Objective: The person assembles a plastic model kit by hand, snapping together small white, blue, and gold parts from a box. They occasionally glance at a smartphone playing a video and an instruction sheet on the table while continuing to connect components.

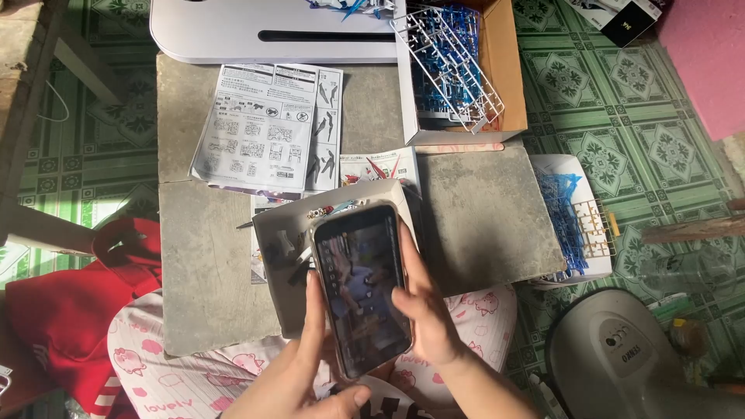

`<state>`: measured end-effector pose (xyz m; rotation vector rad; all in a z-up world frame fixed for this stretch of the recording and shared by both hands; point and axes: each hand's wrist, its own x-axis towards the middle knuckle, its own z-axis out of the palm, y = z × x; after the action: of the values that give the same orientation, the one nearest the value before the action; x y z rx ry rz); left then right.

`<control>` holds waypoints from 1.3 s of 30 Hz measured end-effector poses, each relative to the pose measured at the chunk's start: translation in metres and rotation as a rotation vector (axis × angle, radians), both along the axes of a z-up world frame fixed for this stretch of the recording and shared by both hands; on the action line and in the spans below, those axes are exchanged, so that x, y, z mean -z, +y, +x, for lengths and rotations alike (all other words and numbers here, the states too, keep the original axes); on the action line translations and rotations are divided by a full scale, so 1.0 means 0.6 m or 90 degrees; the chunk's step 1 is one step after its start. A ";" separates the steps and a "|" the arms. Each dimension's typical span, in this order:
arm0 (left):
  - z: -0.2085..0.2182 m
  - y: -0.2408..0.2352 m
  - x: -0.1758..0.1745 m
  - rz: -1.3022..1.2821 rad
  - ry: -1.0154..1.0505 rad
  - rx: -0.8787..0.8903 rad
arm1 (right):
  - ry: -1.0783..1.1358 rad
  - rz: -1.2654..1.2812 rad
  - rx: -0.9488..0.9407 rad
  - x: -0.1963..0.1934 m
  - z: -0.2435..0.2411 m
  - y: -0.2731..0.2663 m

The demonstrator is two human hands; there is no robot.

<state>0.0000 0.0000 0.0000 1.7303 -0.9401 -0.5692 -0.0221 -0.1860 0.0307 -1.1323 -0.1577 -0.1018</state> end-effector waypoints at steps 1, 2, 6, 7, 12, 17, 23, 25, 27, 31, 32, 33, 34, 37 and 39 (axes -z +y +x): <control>0.010 0.003 -0.016 -0.001 0.000 0.001 | 0.000 -0.001 0.001 0.000 0.009 -0.007; 0.020 0.005 -0.032 0.007 0.009 -0.025 | 0.031 0.060 -0.066 -0.001 0.017 -0.014; 0.053 0.022 -0.065 0.032 -0.011 -0.151 | 0.168 0.147 -0.113 -0.019 0.068 -0.035; 0.053 0.030 -0.059 0.028 -0.015 -0.152 | 0.165 0.144 -0.114 -0.018 0.094 -0.041; 0.067 0.072 -0.027 -0.089 0.046 -0.220 | 0.195 0.115 -0.185 -0.007 0.259 -0.070; 0.084 0.106 0.014 -0.114 0.072 -0.271 | 0.278 -0.200 -0.151 0.001 0.458 -0.089; 0.112 0.131 0.107 -0.137 0.081 -0.257 | 0.315 -0.578 -0.135 0.011 0.601 -0.092; 0.126 0.133 0.128 -0.134 0.114 -0.281 | 0.301 -0.601 -0.133 0.007 0.642 -0.099; 0.132 0.136 0.134 -0.115 0.117 -0.255 | 0.244 -0.710 -0.101 0.010 0.660 -0.099; 0.130 0.130 0.158 -0.137 0.130 -0.278 | 0.120 -0.848 -0.037 0.022 0.680 -0.076; 0.130 0.128 0.164 -0.131 0.135 -0.278 | 0.102 -0.864 0.001 0.025 0.681 -0.069; 0.130 0.126 0.168 -0.125 0.140 -0.278 | 0.085 -0.879 0.039 0.026 0.682 -0.062; 0.126 0.119 0.175 -0.125 0.139 -0.277 | 0.085 -0.879 0.040 0.034 0.683 -0.061; 0.119 0.105 0.189 -0.149 0.176 -0.285 | -0.011 -0.768 0.088 0.049 0.685 -0.052; 0.116 0.099 0.191 -0.131 0.165 -0.285 | -0.025 -0.695 0.106 0.054 0.678 -0.045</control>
<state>0.0695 0.0593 -0.1147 1.5688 -0.3938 -0.3730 0.3845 -0.2131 -0.0019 -2.2341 -0.1547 -0.1963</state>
